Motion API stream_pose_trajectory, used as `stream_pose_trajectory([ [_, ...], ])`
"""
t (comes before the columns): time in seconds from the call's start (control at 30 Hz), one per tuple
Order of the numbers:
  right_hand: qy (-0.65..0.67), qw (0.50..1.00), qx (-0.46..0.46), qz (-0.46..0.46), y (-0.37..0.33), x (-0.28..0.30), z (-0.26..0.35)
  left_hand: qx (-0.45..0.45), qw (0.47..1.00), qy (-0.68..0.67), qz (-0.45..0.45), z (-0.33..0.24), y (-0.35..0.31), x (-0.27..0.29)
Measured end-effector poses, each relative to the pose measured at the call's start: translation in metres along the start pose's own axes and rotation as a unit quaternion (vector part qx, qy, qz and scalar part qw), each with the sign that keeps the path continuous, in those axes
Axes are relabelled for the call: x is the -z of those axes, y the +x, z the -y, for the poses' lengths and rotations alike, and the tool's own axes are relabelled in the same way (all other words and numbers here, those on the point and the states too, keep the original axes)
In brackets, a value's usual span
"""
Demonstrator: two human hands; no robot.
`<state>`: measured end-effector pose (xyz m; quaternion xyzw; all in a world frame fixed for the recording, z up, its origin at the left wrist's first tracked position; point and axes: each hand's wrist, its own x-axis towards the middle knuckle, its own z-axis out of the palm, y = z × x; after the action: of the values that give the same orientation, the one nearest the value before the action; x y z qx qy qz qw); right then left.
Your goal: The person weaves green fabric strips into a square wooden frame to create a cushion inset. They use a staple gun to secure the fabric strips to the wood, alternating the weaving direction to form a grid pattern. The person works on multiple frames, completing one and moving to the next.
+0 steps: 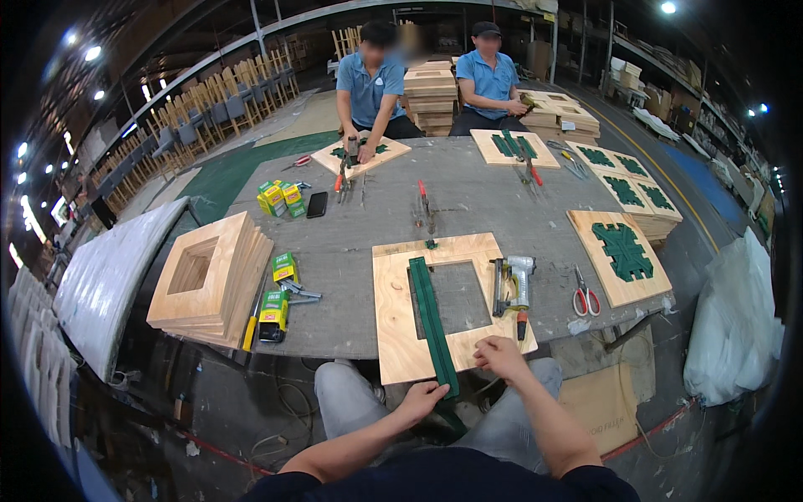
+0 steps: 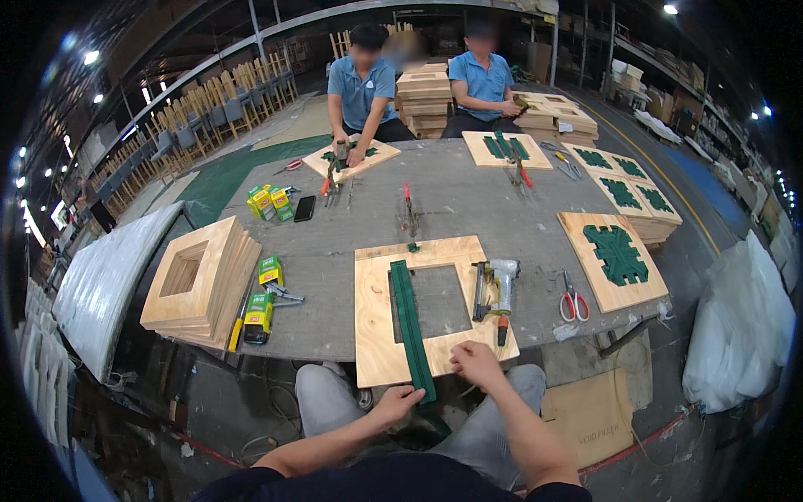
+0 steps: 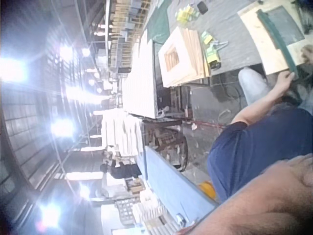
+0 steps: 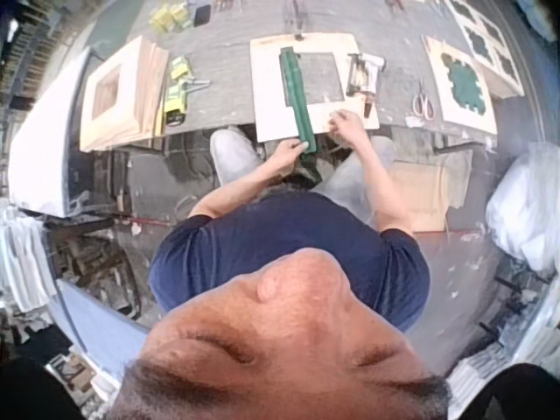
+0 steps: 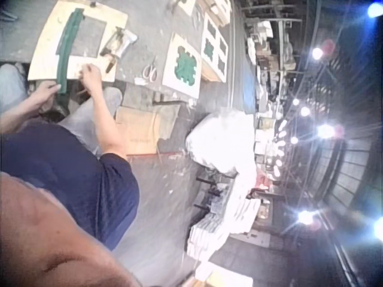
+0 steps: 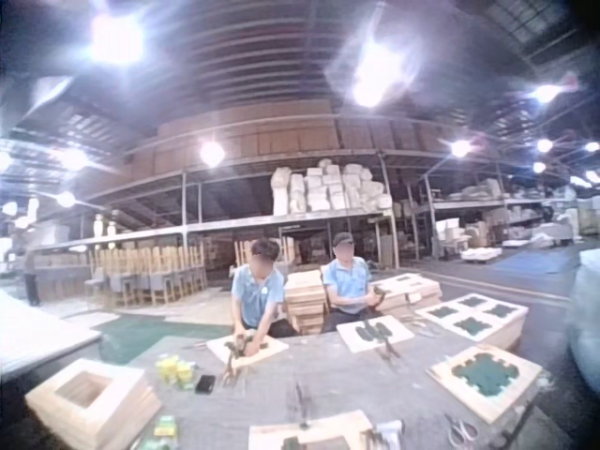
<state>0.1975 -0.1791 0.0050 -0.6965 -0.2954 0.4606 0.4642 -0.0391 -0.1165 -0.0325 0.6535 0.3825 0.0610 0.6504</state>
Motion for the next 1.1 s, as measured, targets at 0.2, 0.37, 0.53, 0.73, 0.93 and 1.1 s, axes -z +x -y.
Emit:
stream_pose_trajectory([
  [0.2, 0.279, 0.936, -0.142, 0.160, -0.019, -0.045, -0.001, 0.030, 0.958, -0.223, 0.175, 0.001, -0.040, -0.014],
  [0.37, 0.390, 0.880, -0.191, 0.192, -0.016, -0.085, 0.015, 0.038, 0.956, -0.175, 0.233, 0.014, -0.070, -0.009],
  [0.53, 0.349, 0.912, -0.179, 0.121, -0.006, -0.100, -0.009, -0.032, 0.983, 0.110, 0.145, 0.014, -0.064, 0.011],
  [0.73, 0.255, 0.955, -0.150, 0.027, -0.046, -0.116, -0.017, -0.161, 0.849, 0.500, -0.060, -0.029, -0.059, 0.046],
  [0.93, 0.206, 0.972, -0.113, -0.006, -0.057, -0.129, -0.022, -0.290, 0.744, 0.590, -0.120, -0.036, -0.002, 0.053],
  [1.1, 0.179, 0.980, -0.084, -0.033, -0.062, -0.125, -0.027, -0.332, 0.736, 0.584, -0.084, -0.032, 0.016, 0.049],
])
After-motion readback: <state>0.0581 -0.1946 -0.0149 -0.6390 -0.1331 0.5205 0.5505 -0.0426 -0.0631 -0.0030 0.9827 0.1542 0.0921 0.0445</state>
